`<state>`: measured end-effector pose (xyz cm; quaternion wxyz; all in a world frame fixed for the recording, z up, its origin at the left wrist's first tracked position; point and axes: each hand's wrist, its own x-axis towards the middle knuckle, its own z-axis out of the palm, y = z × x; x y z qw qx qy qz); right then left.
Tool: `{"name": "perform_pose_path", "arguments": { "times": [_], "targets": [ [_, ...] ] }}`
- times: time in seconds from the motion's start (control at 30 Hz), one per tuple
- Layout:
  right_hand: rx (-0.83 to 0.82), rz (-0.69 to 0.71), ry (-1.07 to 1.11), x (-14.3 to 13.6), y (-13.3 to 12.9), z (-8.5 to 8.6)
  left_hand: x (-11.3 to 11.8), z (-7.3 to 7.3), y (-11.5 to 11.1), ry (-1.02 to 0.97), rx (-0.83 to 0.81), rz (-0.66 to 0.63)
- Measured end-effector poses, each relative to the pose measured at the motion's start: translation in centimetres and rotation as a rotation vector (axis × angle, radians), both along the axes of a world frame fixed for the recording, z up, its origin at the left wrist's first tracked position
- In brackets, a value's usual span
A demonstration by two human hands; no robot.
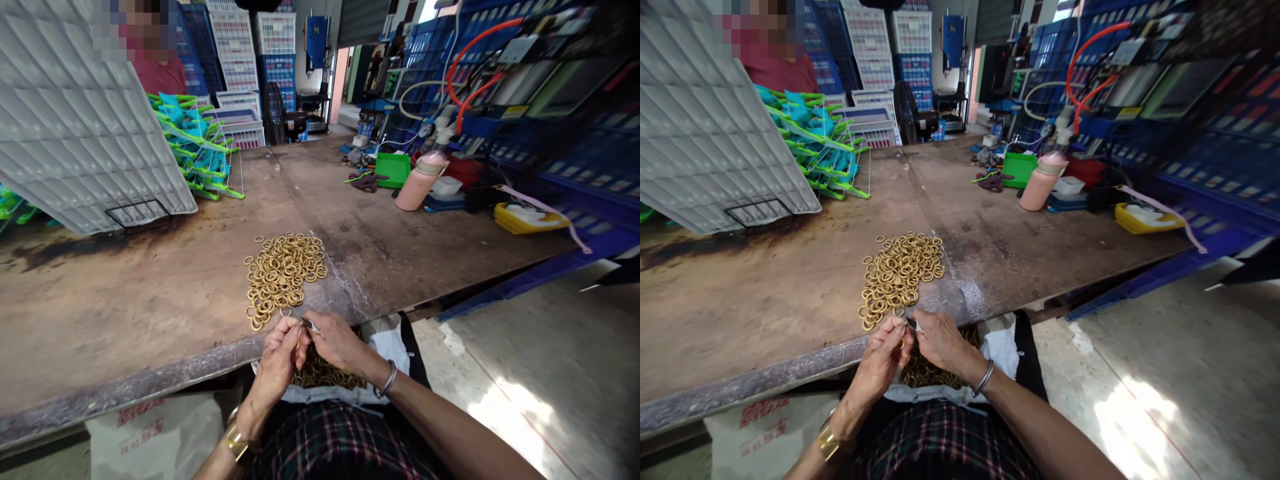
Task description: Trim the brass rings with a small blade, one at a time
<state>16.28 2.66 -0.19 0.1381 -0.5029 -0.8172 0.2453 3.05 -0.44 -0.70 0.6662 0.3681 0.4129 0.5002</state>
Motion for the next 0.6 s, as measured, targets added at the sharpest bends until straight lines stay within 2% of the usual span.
{"name": "perform_pose_path", "arguments": {
  "times": [0.1, 0.2, 0.33, 0.43, 0.6],
  "targets": [
    [-0.03, 0.05, -0.045, 0.2, 0.2, 0.3, -0.4, 0.0, -0.3, 0.091, 0.044, -0.018],
    [-0.045, 0.043, -0.137, 0.7, 0.6, 0.5, -0.4, 0.7, -0.9, 0.122, 0.072, -0.071],
    [0.008, -0.063, -0.175, 1.0, 1.6, 0.1, 0.4, 2.0, -1.6, -0.105, -0.002, -0.144],
    [0.069, -0.121, -0.054, 0.2, 2.6, -0.3, 0.9, 2.1, -1.5, -0.284, -0.166, -0.075],
    [0.095, -0.235, 0.01, -1.9, 3.9, -0.2, 0.2, 1.3, -1.1, -0.345, -0.279, 0.053]
  ]
}}
